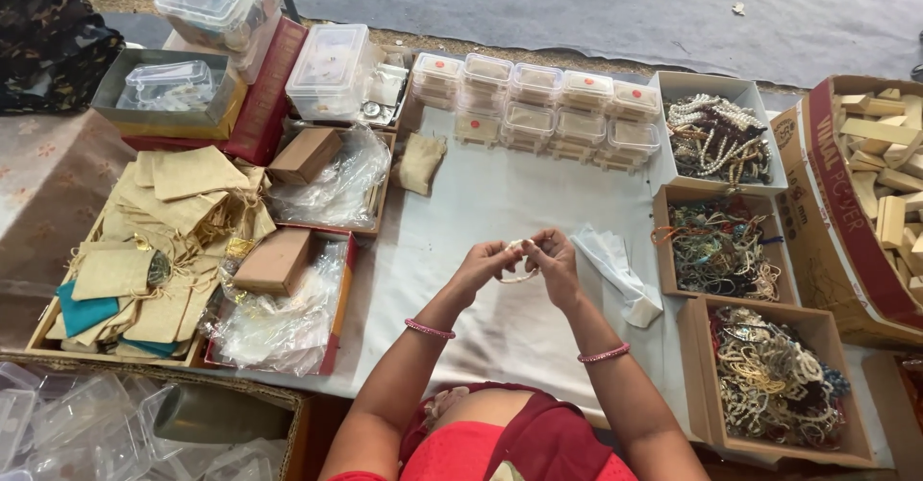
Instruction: The person wipes a small plastic container with a white cloth, then picks up a gold-colored chain from a box. They wipe the chain thoroughly with the cloth, fold it, and place it into a small beige pouch. Finally, they wipe another plastic container.
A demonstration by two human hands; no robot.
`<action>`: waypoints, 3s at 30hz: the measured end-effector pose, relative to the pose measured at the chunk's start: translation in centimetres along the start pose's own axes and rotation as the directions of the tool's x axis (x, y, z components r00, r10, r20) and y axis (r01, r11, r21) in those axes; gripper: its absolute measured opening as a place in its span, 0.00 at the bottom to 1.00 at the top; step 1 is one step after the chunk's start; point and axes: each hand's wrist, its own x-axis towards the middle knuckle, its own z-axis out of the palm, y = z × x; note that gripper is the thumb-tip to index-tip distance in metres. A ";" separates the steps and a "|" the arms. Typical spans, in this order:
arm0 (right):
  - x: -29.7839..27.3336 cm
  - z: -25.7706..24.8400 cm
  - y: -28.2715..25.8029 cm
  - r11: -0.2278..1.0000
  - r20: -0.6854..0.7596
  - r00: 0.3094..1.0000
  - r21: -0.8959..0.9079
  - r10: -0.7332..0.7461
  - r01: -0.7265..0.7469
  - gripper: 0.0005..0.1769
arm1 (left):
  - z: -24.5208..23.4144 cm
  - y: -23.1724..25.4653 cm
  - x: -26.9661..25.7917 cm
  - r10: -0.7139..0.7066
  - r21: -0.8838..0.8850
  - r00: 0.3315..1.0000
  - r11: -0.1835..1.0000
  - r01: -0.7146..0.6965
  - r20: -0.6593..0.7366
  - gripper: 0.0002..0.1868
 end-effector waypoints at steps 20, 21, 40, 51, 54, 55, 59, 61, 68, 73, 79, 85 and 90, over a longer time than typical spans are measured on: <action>-0.4 0.3 -0.2 0.982 0.134 0.986 -0.146 -0.103 0.123 0.09 | 0.0 2.9 -1.9 0.085 0.411 0.978 0.912 0.001 -0.192 0.13; -0.3 0.4 -0.6 0.972 0.133 0.980 -0.164 -0.150 0.171 0.07 | -0.3 1.4 -1.2 0.067 0.138 0.993 0.989 -0.054 -0.098 0.11; -1.7 2.1 2.4 0.981 -0.134 0.983 0.164 0.123 -0.100 0.10 | 1.8 3.2 -2.3 -0.061 -0.536 0.993 0.844 -0.003 -0.102 0.12; -2.9 5.3 -4.1 0.883 -0.268 0.934 0.461 0.236 -0.090 0.20 | 1.6 3.6 -2.1 -0.056 -0.430 0.994 0.903 0.009 -0.097 0.16; -3.4 5.2 -4.8 0.923 -0.156 0.979 0.379 0.133 -0.065 0.15 | 1.9 5.6 -3.9 -0.072 -0.343 0.994 0.938 0.039 -0.084 0.15; -3.3 4.3 -3.2 0.923 -0.154 0.978 0.378 0.140 -0.072 0.15 | 2.0 5.3 -3.8 -0.077 -0.348 0.993 0.937 0.042 -0.087 0.15; -2.8 1.6 1.3 0.990 -0.181 0.976 0.040 -0.124 0.134 0.07 | 1.7 3.1 -2.7 -0.121 -0.353 0.989 0.932 0.085 -0.081 0.12; -2.5 1.4 1.6 0.987 -0.177 0.973 0.025 -0.150 0.156 0.06 | 1.5 2.2 -1.9 -0.153 -0.340 0.984 0.934 0.114 -0.090 0.12; -2.9 1.2 5.2 0.948 -0.046 0.985 0.283 0.165 -0.145 0.09 | 1.7 -2.2 -1.7 -0.058 -0.278 0.987 0.960 0.014 -0.152 0.12; -3.0 2.7 7.5 0.823 0.055 0.905 0.395 0.422 -0.408 0.25 | 1.9 -0.4 -5.9 0.454 0.827 0.864 0.556 -0.083 -0.218 0.10; -2.5 2.9 11.3 0.623 0.070 0.703 0.409 0.708 -0.667 0.31 | 1.8 -3.1 -7.6 0.554 0.997 0.830 -0.017 -0.070 0.068 0.10; -2.4 2.4 13.2 0.538 0.039 0.597 0.386 0.802 -0.749 0.26 | 0.6 -4.2 -8.7 0.425 0.991 0.904 0.100 -0.091 0.040 0.09; -1.9 2.4 11.0 0.598 0.065 0.705 0.477 0.706 -0.644 0.26 | -2.8 1.2 -14.5 0.596 0.928 0.798 0.340 -0.152 -0.088 0.21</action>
